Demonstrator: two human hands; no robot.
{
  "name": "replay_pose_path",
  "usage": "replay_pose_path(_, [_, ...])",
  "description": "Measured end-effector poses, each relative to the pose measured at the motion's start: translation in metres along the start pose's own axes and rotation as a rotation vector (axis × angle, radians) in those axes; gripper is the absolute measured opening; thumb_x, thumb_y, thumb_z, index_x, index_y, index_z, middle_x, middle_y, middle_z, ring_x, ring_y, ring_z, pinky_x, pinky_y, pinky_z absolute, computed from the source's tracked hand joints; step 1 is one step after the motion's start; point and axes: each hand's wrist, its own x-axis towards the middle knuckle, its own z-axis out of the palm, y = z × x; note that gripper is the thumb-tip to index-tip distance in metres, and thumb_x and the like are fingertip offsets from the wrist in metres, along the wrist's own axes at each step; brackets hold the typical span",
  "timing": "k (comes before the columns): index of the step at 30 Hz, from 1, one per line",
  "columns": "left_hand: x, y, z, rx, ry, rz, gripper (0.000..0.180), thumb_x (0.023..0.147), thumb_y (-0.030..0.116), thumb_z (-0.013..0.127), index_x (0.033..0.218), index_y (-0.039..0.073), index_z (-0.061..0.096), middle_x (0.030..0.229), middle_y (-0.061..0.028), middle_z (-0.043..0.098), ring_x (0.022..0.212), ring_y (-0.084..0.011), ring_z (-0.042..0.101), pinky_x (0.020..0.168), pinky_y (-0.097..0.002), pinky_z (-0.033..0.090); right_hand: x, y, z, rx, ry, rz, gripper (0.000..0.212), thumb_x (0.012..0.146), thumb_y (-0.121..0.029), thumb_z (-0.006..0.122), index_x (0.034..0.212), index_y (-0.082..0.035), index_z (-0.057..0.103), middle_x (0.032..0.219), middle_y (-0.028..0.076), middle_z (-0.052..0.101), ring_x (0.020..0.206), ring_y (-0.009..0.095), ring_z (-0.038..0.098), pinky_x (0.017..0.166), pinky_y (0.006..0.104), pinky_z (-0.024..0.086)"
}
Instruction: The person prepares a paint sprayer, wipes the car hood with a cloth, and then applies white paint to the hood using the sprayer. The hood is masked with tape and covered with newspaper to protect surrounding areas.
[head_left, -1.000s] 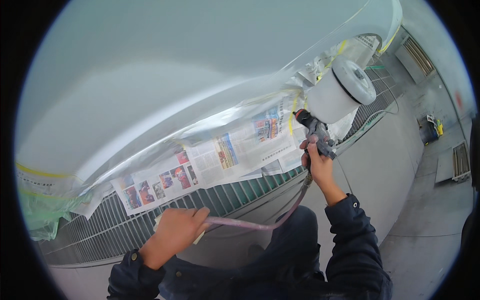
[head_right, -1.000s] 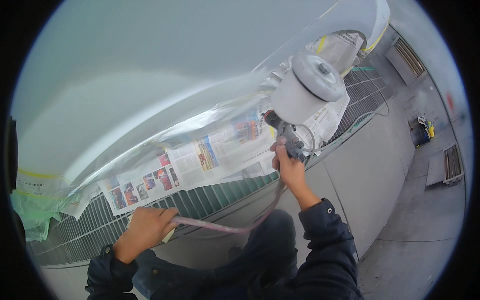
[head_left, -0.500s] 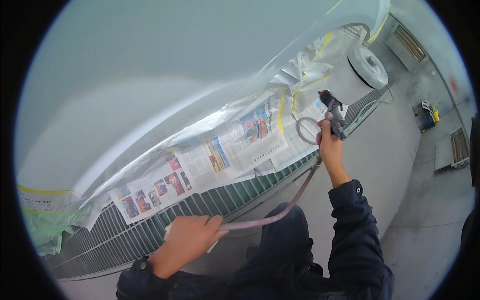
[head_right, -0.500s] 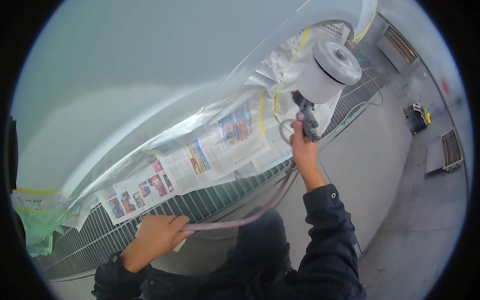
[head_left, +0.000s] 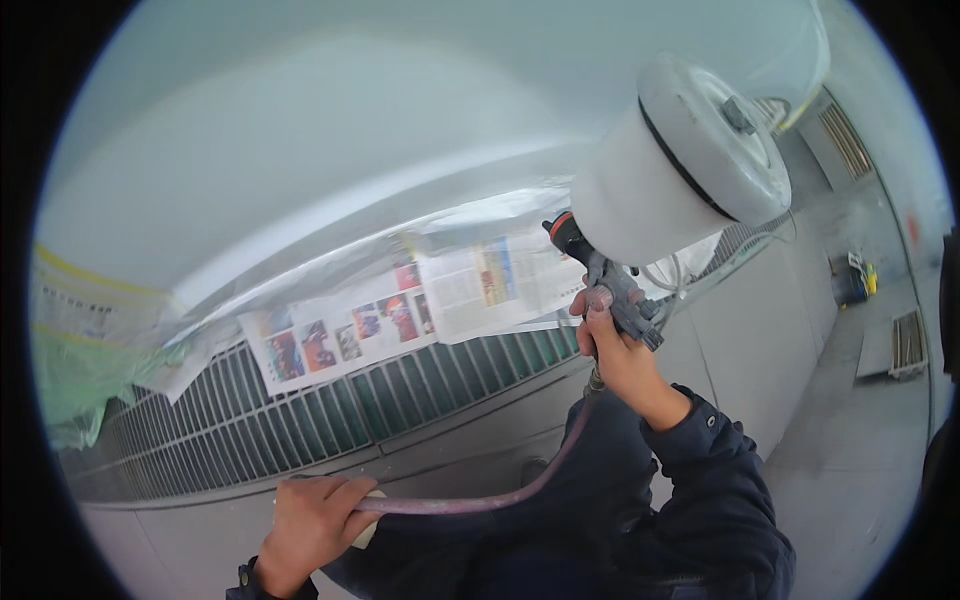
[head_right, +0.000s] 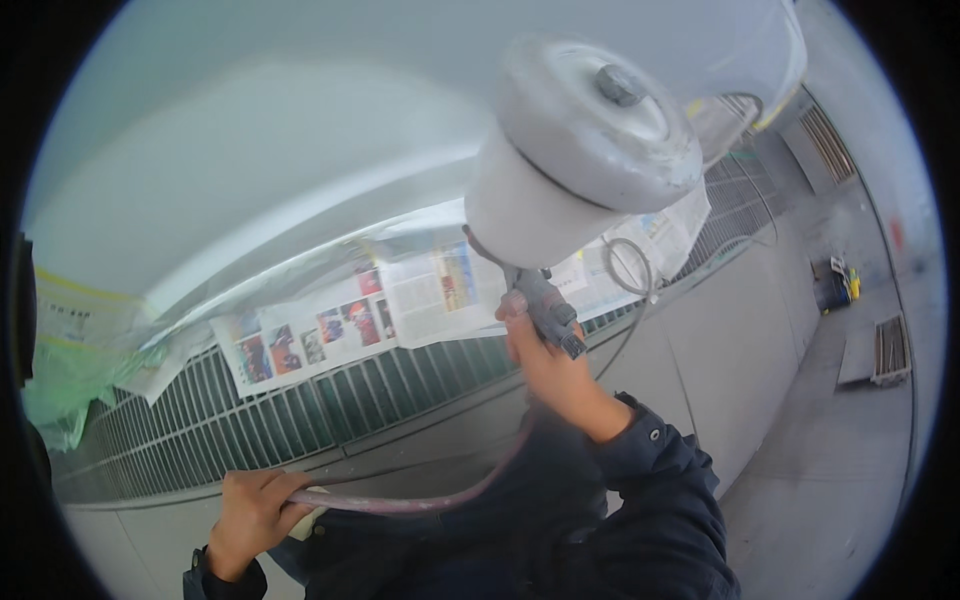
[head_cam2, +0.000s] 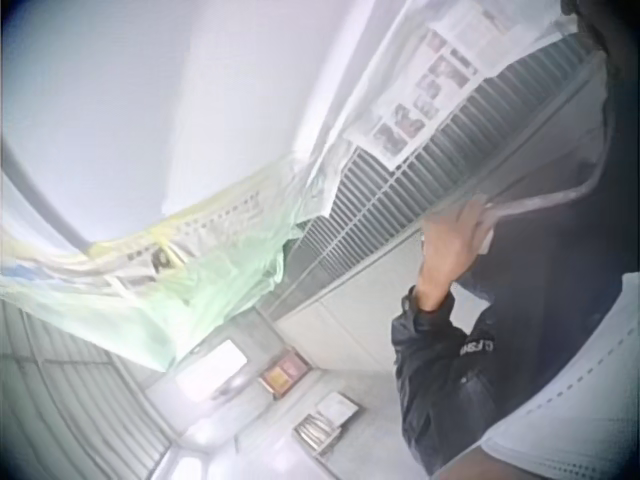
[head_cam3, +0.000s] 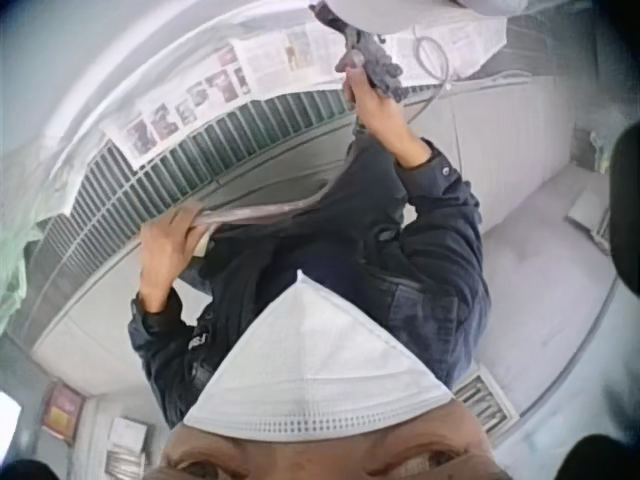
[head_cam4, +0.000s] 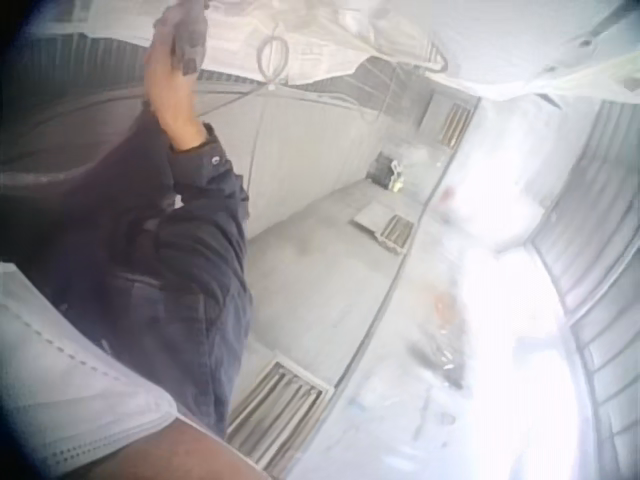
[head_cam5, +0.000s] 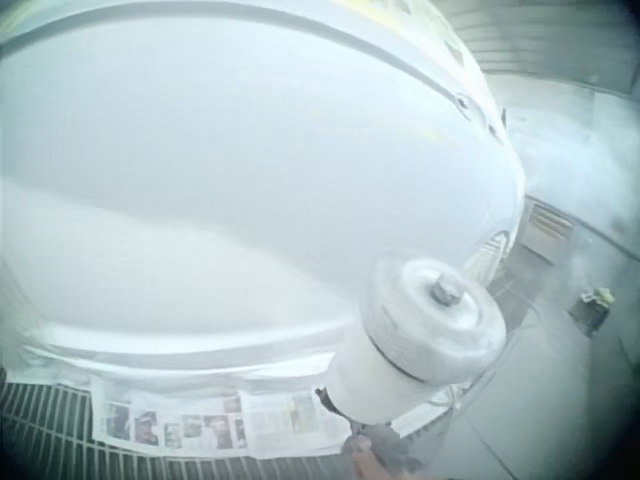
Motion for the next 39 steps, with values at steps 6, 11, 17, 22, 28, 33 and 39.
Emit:
replay_pose_path(6, [-0.085, -0.035, -0.010, -0.146, 0.070, -0.094, 0.032, 0.074, 0.025, 0.082, 0.101, 0.010, 0.071, 0.073, -0.0049, 0.066, 0.064, -0.0270, 0.066, 0.055, -0.0386, 0.049, -0.013, -0.008, 0.106, -0.070, -0.192, -0.012, 0.023, 0.104, -0.024, 0.058, 0.109, -0.002, 0.057, 0.082, -0.002, 0.056, 0.065, 0.004, 0.049, 0.057, 0.0224, 0.041])
replay_pose_path(11, [-0.158, -0.055, -0.011, -0.231, 0.171, -0.210, 0.031, 0.074, 0.023, 0.083, 0.100, 0.009, 0.072, 0.073, -0.0059, 0.067, 0.064, -0.0282, 0.066, 0.054, -0.0386, 0.050, -0.020, -0.013, 0.192, -0.188, -0.349, -0.048, 0.025, 0.105, -0.027, 0.059, 0.111, -0.002, 0.060, 0.079, -0.002, 0.055, 0.066, 0.005, 0.048, 0.061, 0.0225, 0.041])
replay_pose_path(17, [-0.224, -0.068, -0.008, -0.384, 0.329, -0.376, 0.023, 0.073, 0.013, 0.080, 0.092, 0.004, 0.071, 0.073, -0.0114, 0.069, 0.058, -0.0280, 0.066, 0.054, -0.0341, 0.051, -0.025, -0.003, 0.293, -0.216, -0.468, -0.209, 0.032, 0.103, -0.026, 0.059, 0.123, -0.001, 0.061, 0.103, 0.015, 0.065, 0.088, 0.023, 0.062, 0.078, 0.0351, 0.050])
replay_pose_path(22, [-0.273, -0.072, 0.002, -0.438, 0.514, -0.557, 0.018, 0.074, 0.009, 0.078, 0.087, -0.001, 0.070, 0.071, -0.0139, 0.070, 0.059, -0.0257, 0.068, 0.058, -0.0319, 0.053, -0.037, 0.004, 0.368, -0.092, -0.528, -0.330, 0.037, 0.102, -0.027, 0.062, 0.130, -0.003, 0.057, 0.092, 0.010, 0.066, 0.079, 0.016, 0.060, 0.072, 0.0324, 0.049])
replay_pose_path(28, [-0.292, -0.065, -0.028, -0.577, 0.423, -0.660, 0.023, 0.090, 0.009, 0.068, 0.111, -0.001, 0.070, 0.093, -0.0192, 0.072, 0.082, -0.0308, 0.070, 0.073, -0.0373, 0.054, -0.047, -0.021, 0.430, 0.077, -0.817, -0.090, 0.034, 0.102, -0.026, 0.063, 0.127, -0.004, 0.058, 0.080, 0.001, 0.059, 0.070, 0.007, 0.051, 0.063, 0.0262, 0.042])
replay_pose_path(33, [-0.283, -0.070, -0.015, -0.487, 0.528, -0.625, 0.019, 0.080, 0.010, 0.075, 0.095, -0.001, 0.071, 0.078, -0.0155, 0.071, 0.067, -0.0263, 0.069, 0.063, -0.0336, 0.054, -0.036, -0.038, 0.417, 0.082, -0.817, -0.229, 0.030, 0.103, -0.027, 0.061, 0.125, -0.006, 0.059, 0.080, -0.003, 0.058, 0.070, 0.005, 0.049, 0.062, 0.0249, 0.041])
replay_pose_path(39, [-0.243, -0.070, -0.032, -0.404, 0.413, -0.463, 0.020, 0.076, 0.010, 0.078, 0.093, 0.001, 0.071, 0.073, -0.0137, 0.069, 0.058, -0.0273, 0.067, 0.056, -0.0333, 0.052, -0.029, -0.035, 0.317, -0.016, -0.598, -0.165, 0.025, 0.104, -0.028, 0.060, 0.117, -0.006, 0.060, 0.083, -0.002, 0.058, 0.069, 0.006, 0.051, 0.061, 0.0263, 0.043])
